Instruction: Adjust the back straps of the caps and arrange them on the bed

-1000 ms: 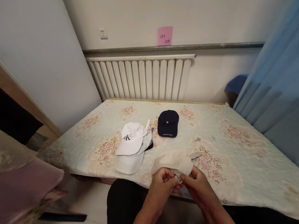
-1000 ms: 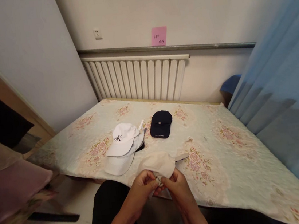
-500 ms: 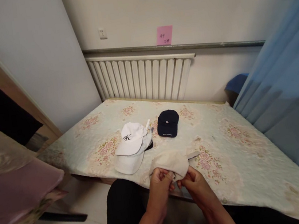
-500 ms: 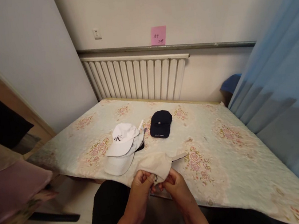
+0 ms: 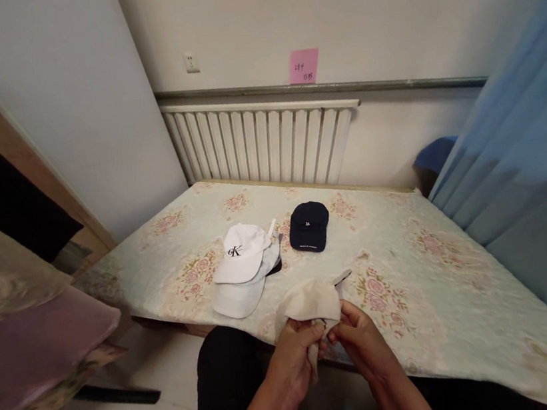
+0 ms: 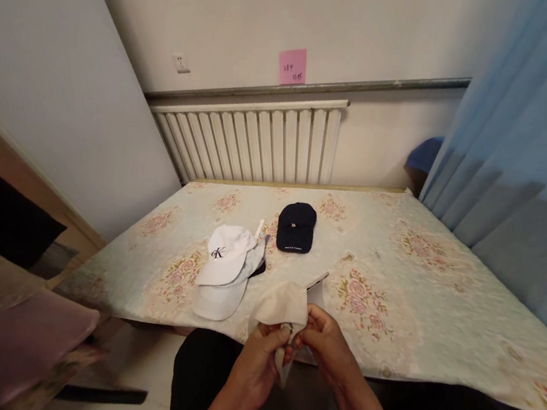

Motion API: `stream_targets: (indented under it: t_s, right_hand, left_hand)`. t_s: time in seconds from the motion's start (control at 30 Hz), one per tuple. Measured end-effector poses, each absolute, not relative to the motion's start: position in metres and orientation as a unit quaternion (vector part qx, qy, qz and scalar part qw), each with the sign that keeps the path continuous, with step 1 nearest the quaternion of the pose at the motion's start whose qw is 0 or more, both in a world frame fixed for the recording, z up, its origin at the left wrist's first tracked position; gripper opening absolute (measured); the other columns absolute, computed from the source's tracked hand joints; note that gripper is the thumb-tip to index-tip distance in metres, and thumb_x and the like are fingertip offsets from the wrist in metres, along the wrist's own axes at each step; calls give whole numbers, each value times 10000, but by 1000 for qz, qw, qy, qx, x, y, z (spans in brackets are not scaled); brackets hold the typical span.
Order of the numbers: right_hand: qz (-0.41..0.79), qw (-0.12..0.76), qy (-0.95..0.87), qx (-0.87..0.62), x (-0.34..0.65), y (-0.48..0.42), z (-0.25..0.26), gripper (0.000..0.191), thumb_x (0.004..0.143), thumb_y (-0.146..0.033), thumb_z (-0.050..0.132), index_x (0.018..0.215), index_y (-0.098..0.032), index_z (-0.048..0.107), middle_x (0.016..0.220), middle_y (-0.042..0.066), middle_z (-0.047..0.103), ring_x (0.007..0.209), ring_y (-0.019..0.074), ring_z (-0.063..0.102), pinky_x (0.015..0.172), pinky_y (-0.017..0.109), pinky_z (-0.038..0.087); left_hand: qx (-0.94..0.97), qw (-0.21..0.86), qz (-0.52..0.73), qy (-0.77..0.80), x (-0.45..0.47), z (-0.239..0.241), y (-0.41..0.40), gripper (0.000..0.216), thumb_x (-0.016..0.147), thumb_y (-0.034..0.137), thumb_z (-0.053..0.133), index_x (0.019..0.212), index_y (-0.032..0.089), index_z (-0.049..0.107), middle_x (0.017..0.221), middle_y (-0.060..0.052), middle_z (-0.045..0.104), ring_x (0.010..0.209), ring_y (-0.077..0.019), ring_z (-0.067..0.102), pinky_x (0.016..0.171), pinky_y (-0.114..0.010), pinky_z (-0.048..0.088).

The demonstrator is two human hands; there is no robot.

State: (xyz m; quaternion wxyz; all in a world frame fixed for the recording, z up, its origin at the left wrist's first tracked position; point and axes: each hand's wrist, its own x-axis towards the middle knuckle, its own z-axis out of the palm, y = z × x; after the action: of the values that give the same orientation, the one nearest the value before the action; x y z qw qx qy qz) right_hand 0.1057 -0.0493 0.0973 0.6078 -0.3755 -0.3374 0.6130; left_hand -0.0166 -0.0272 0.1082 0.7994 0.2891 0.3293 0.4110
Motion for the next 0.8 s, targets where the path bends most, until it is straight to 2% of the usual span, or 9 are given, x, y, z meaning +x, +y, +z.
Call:
stream_targets:
  t_s: [0.13, 0.3, 0.4, 0.7, 0.8]
  right_hand:
    - [598, 615, -338, -387, 105, -49, 99, 304, 585, -50, 586, 857, -179, 626, 626, -29, 626, 523, 99, 521, 520, 212, 411]
    - [610, 610, -333, -380, 104, -49, 104, 277, 592, -85, 606, 844, -198, 622, 569, -43, 593, 479, 110, 523, 472, 218, 414]
    - [624, 602, -330, -373, 104, -50, 106, 244, 618, -103, 600, 836, -210, 613, 559, -48, 578, 453, 111, 512, 448, 224, 415]
    - [626, 595, -326, -385, 109, -51, 101, 223, 649, -113, 590, 852, -205, 598, 551, -42, 581, 436, 108, 494, 433, 214, 376]
    - [622, 602, -326, -382, 110, -50, 100, 235, 640, -107, 593, 853, -205, 607, 560, -50, 580, 446, 94, 487, 467, 208, 373]
  left_hand:
    - [292, 788, 417, 347, -16, 109, -26, 347, 550, 212, 758, 865, 122, 643, 658, -22, 627, 529, -98, 509, 484, -216, 302]
    - [251, 845, 364, 302, -19, 103, -27, 234, 628, 274, 722, 752, 94, 639, 612, -20, 577, 509, -84, 467, 477, -220, 289]
    - [231, 861, 341, 298, -18, 97, -27, 235, 667, 313, 693, 719, 91, 634, 607, -17, 557, 508, -85, 462, 495, -224, 313]
    - [285, 868, 266, 308, -21, 97, -30, 445, 722, 557, 588, 706, 114, 625, 579, -21, 543, 511, -102, 480, 526, -228, 327]
    - [274, 853, 300, 329, -18, 101, -29, 384, 685, 480, 656, 674, 97, 630, 576, -24, 552, 482, -77, 440, 494, -212, 291]
